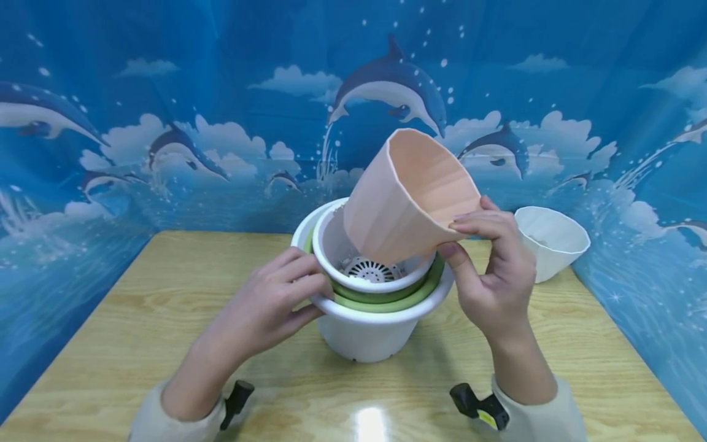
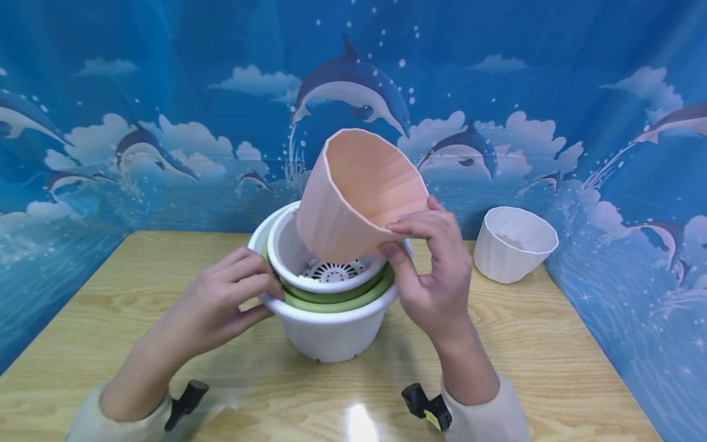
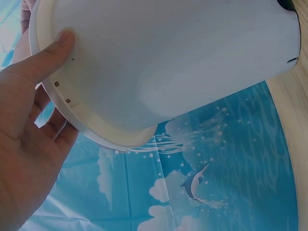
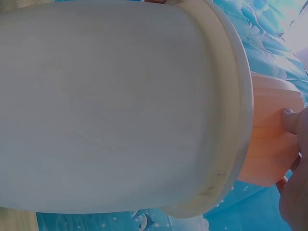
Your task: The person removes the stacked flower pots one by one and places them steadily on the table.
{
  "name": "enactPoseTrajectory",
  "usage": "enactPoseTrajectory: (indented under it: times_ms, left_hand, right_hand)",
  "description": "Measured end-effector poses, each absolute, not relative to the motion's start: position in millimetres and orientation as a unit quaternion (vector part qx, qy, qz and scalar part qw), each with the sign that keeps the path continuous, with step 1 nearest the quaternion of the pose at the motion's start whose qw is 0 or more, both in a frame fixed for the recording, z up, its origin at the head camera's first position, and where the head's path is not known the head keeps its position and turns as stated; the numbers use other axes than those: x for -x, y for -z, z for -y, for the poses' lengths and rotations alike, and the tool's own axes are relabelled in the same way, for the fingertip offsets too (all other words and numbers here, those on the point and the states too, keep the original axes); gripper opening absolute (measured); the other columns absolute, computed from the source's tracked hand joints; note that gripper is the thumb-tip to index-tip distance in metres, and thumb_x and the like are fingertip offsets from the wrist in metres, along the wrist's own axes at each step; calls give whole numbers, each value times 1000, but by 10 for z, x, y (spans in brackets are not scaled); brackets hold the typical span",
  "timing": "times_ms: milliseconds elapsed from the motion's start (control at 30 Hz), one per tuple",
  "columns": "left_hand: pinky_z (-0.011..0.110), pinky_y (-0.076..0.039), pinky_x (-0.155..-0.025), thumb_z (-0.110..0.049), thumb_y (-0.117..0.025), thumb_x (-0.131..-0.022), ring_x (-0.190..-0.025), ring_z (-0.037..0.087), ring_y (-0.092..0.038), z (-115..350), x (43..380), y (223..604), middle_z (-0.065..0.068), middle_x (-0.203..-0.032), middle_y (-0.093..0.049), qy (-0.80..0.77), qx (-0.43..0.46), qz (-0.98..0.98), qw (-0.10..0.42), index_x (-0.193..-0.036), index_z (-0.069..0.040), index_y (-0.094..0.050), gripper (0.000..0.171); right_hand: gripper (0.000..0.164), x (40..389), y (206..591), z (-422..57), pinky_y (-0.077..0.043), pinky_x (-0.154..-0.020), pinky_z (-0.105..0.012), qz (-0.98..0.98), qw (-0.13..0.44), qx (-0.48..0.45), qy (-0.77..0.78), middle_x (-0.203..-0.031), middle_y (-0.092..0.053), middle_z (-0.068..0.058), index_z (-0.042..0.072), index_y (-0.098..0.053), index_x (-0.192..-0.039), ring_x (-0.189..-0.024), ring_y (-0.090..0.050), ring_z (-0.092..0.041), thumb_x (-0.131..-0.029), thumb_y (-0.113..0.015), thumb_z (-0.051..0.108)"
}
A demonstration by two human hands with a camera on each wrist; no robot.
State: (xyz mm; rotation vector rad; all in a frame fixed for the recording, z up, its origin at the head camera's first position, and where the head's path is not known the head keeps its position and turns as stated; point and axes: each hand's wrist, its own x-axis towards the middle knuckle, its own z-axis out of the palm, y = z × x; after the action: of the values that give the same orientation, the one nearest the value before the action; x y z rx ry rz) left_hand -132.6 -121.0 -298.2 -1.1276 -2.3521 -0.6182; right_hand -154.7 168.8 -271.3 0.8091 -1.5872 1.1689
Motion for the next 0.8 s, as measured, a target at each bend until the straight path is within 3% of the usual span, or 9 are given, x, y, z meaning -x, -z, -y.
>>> enactPoseTrajectory:
  times_ms: [467,800]
  left_hand:
    - [31,-56,-87,-17,-88,-75,-103,11,-55,1215,1335,2988,-10,-107,-65,226,413,851,233,-91,-25,-66,28]
    - [30,-56,-87,-17,-87,-76,-103,11,-55,1214,1338,2988,-10,-106,-65,222,414,851,236,-90,-25,-66,27]
  right_hand:
    - [54,1551,2699,-1669,-36,-114,-54,636,497,-321,-494,-91,-67,-19,-15,-58,-87,-102,-61,-15,-88,-76,36]
    - [53,1547,2661,-1630,-37,-114,-50,590,526,-302,-534,-93,-70,-8,-17,-58,-88,-96,-62,-14,-84,-80,31]
